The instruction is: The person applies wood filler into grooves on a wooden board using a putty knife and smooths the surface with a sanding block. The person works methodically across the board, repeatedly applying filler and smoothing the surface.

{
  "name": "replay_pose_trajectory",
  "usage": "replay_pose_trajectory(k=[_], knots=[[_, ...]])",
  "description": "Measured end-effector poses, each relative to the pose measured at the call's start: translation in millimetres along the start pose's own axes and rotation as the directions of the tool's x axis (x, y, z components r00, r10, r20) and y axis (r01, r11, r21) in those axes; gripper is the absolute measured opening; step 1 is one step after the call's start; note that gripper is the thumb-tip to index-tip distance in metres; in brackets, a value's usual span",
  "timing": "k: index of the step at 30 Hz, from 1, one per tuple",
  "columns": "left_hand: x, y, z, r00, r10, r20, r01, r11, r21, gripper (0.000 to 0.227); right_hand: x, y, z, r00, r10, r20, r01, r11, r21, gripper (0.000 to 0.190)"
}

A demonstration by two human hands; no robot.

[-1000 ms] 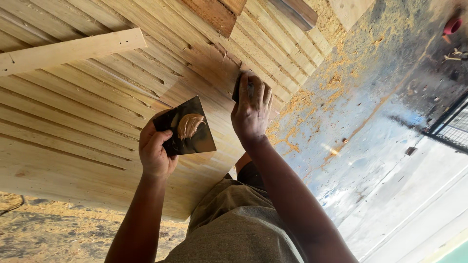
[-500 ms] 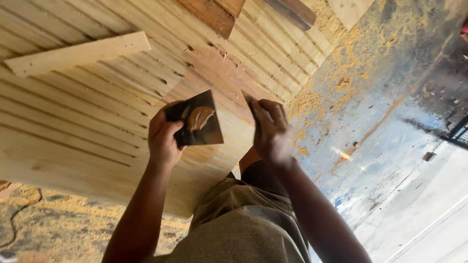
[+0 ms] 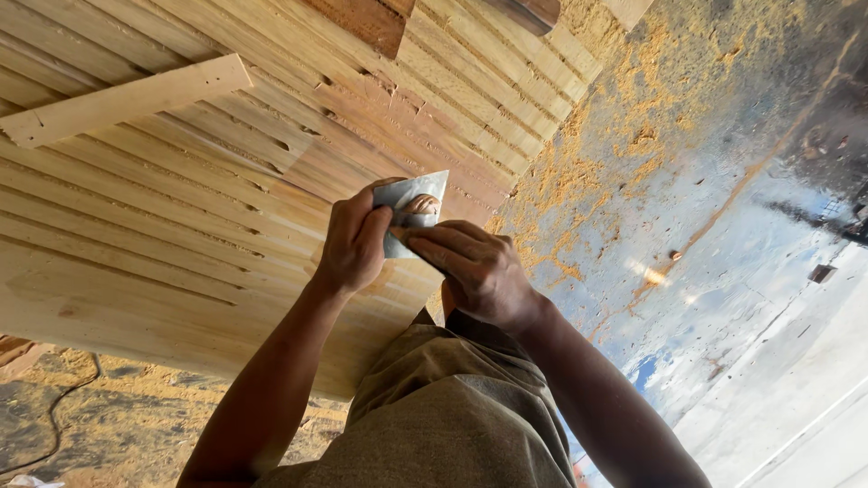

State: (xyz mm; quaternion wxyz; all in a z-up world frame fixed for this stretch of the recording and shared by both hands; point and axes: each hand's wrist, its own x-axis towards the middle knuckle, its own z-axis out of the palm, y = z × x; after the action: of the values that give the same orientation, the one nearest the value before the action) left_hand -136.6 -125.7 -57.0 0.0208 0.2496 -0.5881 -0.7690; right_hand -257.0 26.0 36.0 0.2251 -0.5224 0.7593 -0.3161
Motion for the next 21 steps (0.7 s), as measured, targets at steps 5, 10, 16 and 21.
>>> replay_pose_trajectory(k=[5,10,16,21], knots=[[13,-2,-16,0.946,-0.019,-0.325,0.001,0.999,-0.054,0.041,-11,15,4,0.975,-0.181,0.126,0.179,0.984,0.023,0.05],[23,-8,-48,0.835,-0.022,-0.549,-0.16,0.946,-0.282,0.031,0,56,1,0.982,0.127,-0.139,-0.142,0.984,-0.105,0.028],[-13,-29,-35,0.874,-0.178,-0.451,-0.057,0.886,-0.46,0.028,21,79,7,0.927,0.29,-0.239,-0.35,0.899,-0.263,0.025],[-34,-37,-32,0.86,-0.298,-0.414,0.03,0.84,-0.542,0.026,23,83,19,0.938,0.265,-0.223,-0.331,0.877,-0.348,0.022]])
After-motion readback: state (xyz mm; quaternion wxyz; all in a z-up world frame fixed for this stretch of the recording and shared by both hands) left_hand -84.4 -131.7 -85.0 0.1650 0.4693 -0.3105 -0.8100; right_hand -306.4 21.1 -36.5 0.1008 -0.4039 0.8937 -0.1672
